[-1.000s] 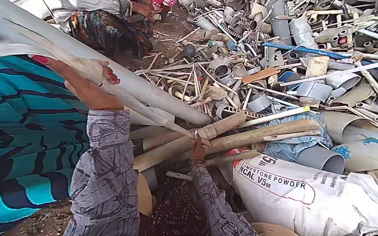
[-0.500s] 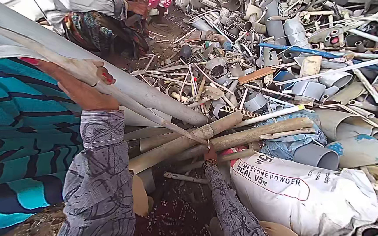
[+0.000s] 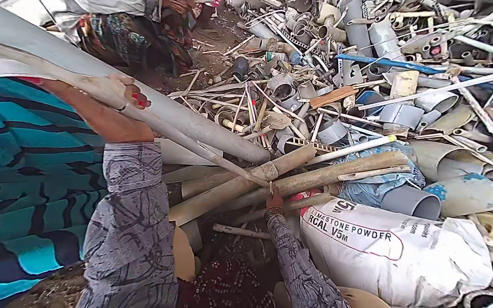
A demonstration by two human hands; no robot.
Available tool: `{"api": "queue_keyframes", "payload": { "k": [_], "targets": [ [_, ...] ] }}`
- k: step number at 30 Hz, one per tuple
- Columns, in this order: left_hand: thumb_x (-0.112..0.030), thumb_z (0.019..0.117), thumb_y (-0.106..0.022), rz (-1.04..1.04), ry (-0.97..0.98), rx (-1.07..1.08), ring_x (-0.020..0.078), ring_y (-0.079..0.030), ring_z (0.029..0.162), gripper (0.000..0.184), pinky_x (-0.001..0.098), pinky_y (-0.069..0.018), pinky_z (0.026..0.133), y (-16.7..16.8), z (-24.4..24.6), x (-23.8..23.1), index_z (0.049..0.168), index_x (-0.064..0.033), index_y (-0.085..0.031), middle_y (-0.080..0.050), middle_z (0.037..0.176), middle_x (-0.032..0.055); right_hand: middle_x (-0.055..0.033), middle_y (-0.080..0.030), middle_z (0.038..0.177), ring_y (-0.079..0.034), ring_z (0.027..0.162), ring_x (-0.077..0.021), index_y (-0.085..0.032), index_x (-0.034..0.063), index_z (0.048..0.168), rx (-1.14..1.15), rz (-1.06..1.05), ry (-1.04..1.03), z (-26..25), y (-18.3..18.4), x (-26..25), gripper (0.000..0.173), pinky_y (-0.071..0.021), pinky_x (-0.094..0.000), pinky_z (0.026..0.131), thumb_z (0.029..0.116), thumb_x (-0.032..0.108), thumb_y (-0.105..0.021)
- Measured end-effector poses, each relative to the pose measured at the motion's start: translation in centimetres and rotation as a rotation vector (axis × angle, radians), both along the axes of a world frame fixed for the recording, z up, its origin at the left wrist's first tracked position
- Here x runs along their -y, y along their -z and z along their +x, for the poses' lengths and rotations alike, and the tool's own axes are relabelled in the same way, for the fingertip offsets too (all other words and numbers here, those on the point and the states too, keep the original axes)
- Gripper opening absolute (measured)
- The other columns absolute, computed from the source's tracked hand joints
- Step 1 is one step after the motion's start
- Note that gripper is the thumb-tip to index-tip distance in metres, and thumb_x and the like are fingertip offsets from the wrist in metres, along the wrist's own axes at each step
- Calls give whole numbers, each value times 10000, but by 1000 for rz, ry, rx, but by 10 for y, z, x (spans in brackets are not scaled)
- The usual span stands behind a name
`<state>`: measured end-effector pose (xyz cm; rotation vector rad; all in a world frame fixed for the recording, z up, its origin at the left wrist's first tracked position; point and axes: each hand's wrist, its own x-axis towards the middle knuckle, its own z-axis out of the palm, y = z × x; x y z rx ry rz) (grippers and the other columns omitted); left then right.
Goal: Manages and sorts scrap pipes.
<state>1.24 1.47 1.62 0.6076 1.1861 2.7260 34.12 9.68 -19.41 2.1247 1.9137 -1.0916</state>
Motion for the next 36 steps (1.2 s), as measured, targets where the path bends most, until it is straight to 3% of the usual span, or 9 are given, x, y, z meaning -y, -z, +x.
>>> {"api": "queue_keyframes", "payload": {
  "k": [5, 8, 11, 13, 15, 22, 28, 33, 36],
  "targets": [
    [-410, 1066, 109, -5, 12, -14, 100, -575, 549, 715, 250, -520, 543, -9, 10, 1, 962, -106, -530, -574, 631, -20, -282, -656, 1278, -646, 1177, -440, -311, 137, 1613, -4, 1, -77, -5, -11, 15, 501, -469, -566, 1023, 1120, 194, -378],
    [-426, 1077, 81, -7, 6, 24, 120, -565, 549, 687, 267, -523, 543, -8, 6, 0, 986, -109, -521, -555, 645, -7, -281, -633, 1325, -627, 1216, -438, -322, 116, 1603, -34, 17, 59, -6, 3, 9, 495, -457, -568, 1038, 1117, 180, -391],
    [-398, 1093, 39, -29, -25, 48, 120, -579, 564, 668, 272, -525, 558, -10, 9, 1, 986, -98, -549, -588, 663, -3, -293, -658, 1272, -648, 1170, -454, -328, 95, 1599, -81, 70, -35, -45, -27, 22, 490, -470, -576, 1016, 1116, 155, -381],
    [-373, 1116, -24, -55, -74, 72, 118, -593, 588, 588, 275, -531, 568, -10, 12, 0, 1050, -91, -536, -613, 720, 2, -263, -691, 1218, -672, 1133, -426, -280, 130, 1622, -77, 73, -160, -77, -56, 34, 506, -486, -558, 992, 1121, 155, -344],
    [-383, 1122, -57, -77, -111, 114, 105, -592, 553, 570, 264, -523, 522, -8, 8, 0, 1009, -100, -539, -614, 684, -9, -233, -698, 1227, -672, 1150, -404, -236, 176, 1639, -20, 49, -210, -92, -65, 36, 515, -486, -548, 992, 1130, 181, -316],
    [-386, 1128, -111, -141, -95, 151, 66, -568, 502, 566, 225, -490, 472, -12, 8, 5, 892, -128, -557, -600, 618, -44, -248, -652, 1317, -643, 1212, -404, -232, 171, 1636, 87, -7, 74, -24, -1, 15, 552, -480, -545, 1021, 1108, 160, -392],
    [-334, 1136, -169, -134, -126, 67, 52, -560, 497, 517, 219, -494, 480, -13, 10, 1, 908, -114, -576, -621, 646, -53, -265, -697, 1206, -675, 1127, -431, -246, 130, 1633, 16, 84, -183, -63, -41, 39, 550, -485, -552, 994, 1098, 99, -367],
    [-365, 1136, -191, -166, -161, 102, 47, -570, 509, 498, 225, -500, 498, -15, 13, 6, 932, -114, -570, -615, 636, -60, -264, -631, 1341, -628, 1228, -414, -235, 121, 1630, 81, -10, 35, -14, -1, 8, 644, -471, -550, 1039, 1055, 121, -523],
    [-338, 1137, -201, -169, -160, 84, 38, -570, 506, 490, 215, -496, 488, -18, 15, 0, 910, -116, -574, -624, 645, -64, -251, -639, 1334, -629, 1232, -408, -226, 146, 1637, 113, -23, -70, -28, -19, 15, 589, -474, -533, 1040, 1088, 132, -440]
  ]
}}
